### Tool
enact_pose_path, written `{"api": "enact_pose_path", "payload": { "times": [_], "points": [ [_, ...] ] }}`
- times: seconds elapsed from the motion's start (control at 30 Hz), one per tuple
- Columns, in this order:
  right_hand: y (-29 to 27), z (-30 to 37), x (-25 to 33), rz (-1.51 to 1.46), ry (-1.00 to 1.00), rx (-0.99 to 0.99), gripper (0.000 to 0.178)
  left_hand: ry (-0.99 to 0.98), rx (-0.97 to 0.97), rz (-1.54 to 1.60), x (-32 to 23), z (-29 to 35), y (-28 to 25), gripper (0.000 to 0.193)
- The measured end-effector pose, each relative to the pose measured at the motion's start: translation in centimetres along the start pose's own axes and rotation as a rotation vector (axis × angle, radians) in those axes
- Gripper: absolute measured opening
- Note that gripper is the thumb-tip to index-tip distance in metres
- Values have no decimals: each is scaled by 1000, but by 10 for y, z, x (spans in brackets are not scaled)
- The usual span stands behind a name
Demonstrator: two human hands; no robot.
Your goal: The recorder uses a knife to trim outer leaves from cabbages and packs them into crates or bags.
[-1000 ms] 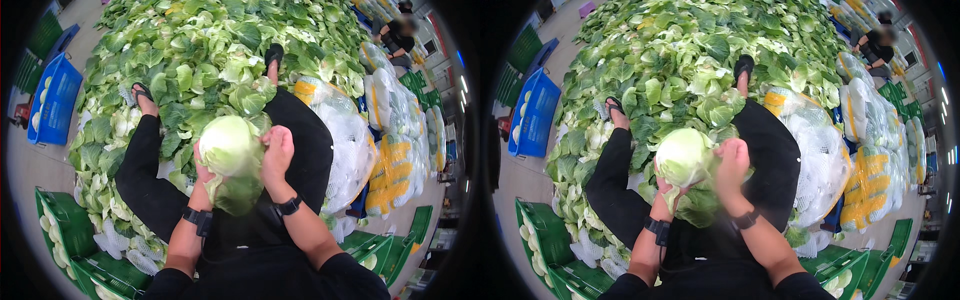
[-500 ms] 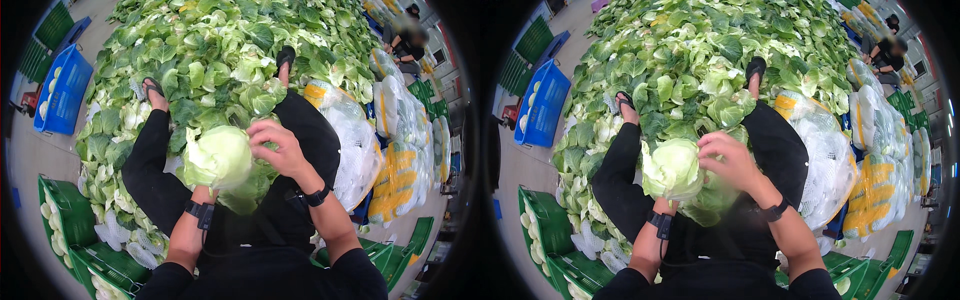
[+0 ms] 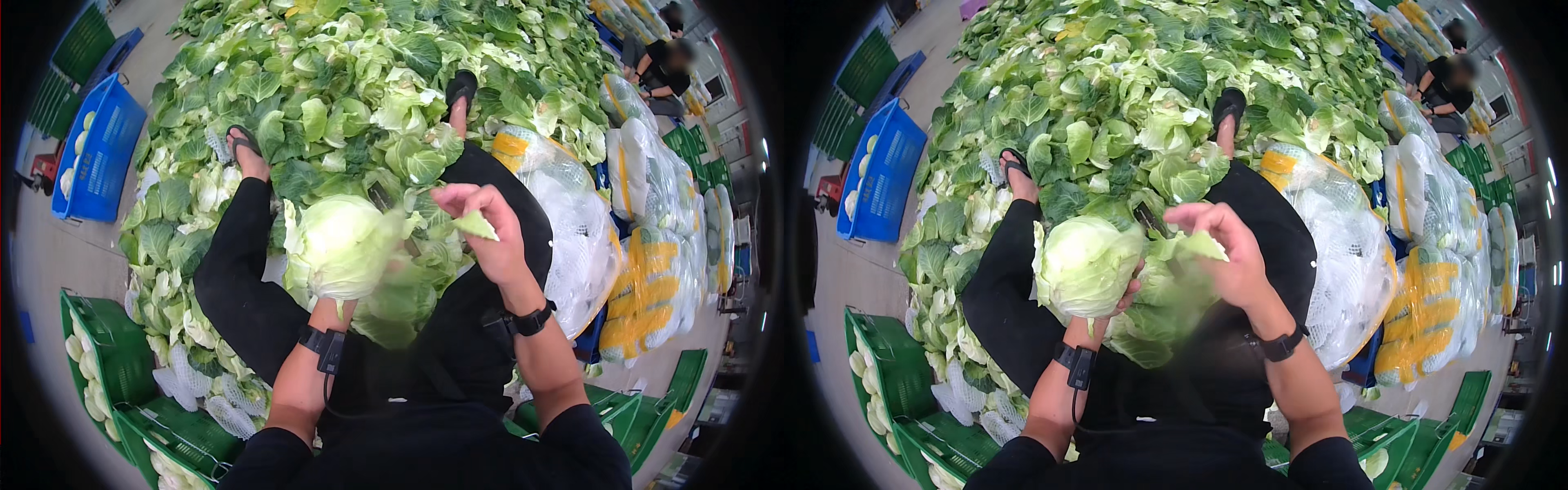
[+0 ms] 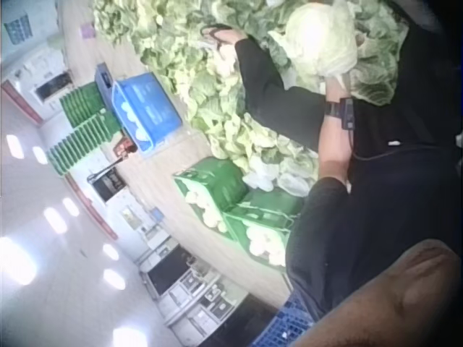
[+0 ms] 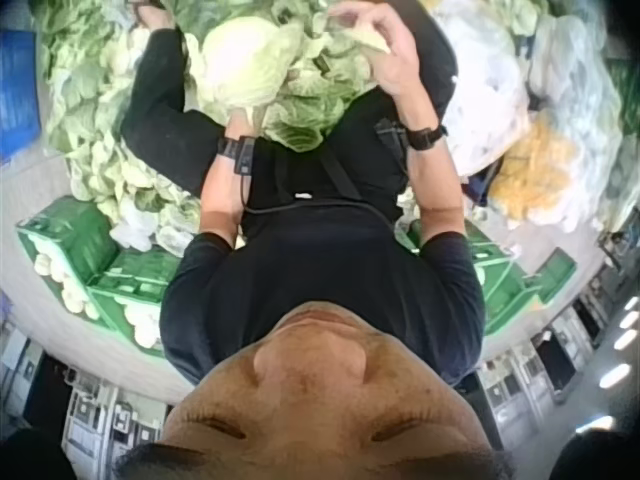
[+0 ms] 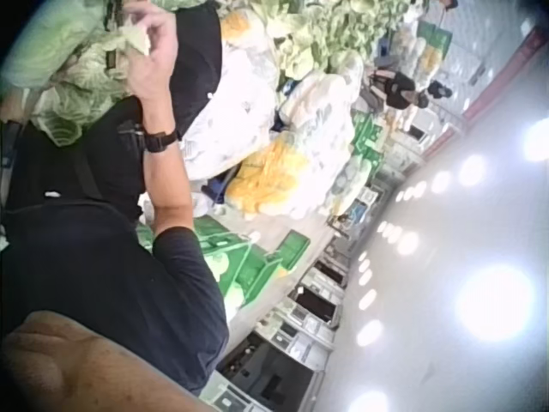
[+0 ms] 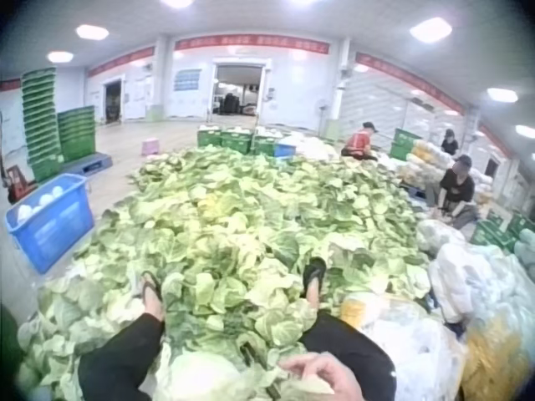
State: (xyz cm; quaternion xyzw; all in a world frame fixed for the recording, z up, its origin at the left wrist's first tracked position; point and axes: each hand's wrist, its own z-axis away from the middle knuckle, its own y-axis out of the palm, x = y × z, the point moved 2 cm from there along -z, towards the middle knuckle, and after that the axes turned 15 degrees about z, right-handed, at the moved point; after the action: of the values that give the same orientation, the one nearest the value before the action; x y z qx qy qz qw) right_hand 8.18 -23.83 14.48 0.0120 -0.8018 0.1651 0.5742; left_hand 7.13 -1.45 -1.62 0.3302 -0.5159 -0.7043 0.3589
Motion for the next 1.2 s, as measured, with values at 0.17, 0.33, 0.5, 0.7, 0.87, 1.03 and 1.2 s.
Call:
{"api": "enact_pose_path", "payload": {
  "times": [0.17,0.33,0.5,0.7,0.87,1.03,1.2],
  "points": [
    [32,-12,-30,-163,204,135,75,47,-110,-52,8,-7,-5,64],
    [54,2,-22,-56,362,71,37,138,4,59,-5,-15,-24,60],
    [43,21,-17,-50,425,-22,16,-105,89,264,-9,-24,-20,63],
    [51,-7,-8,93,238,144,89,-161,157,299,-34,-4,-13,66],
    [71,8,-28,298,183,42,116,107,170,298,-2,-27,7,70],
    [109,10,-46,537,-18,-102,101,182,90,298,-20,-7,2,75],
    [105,12,-34,868,-159,-102,94,268,50,344,-12,-13,18,72]
  ]
}}
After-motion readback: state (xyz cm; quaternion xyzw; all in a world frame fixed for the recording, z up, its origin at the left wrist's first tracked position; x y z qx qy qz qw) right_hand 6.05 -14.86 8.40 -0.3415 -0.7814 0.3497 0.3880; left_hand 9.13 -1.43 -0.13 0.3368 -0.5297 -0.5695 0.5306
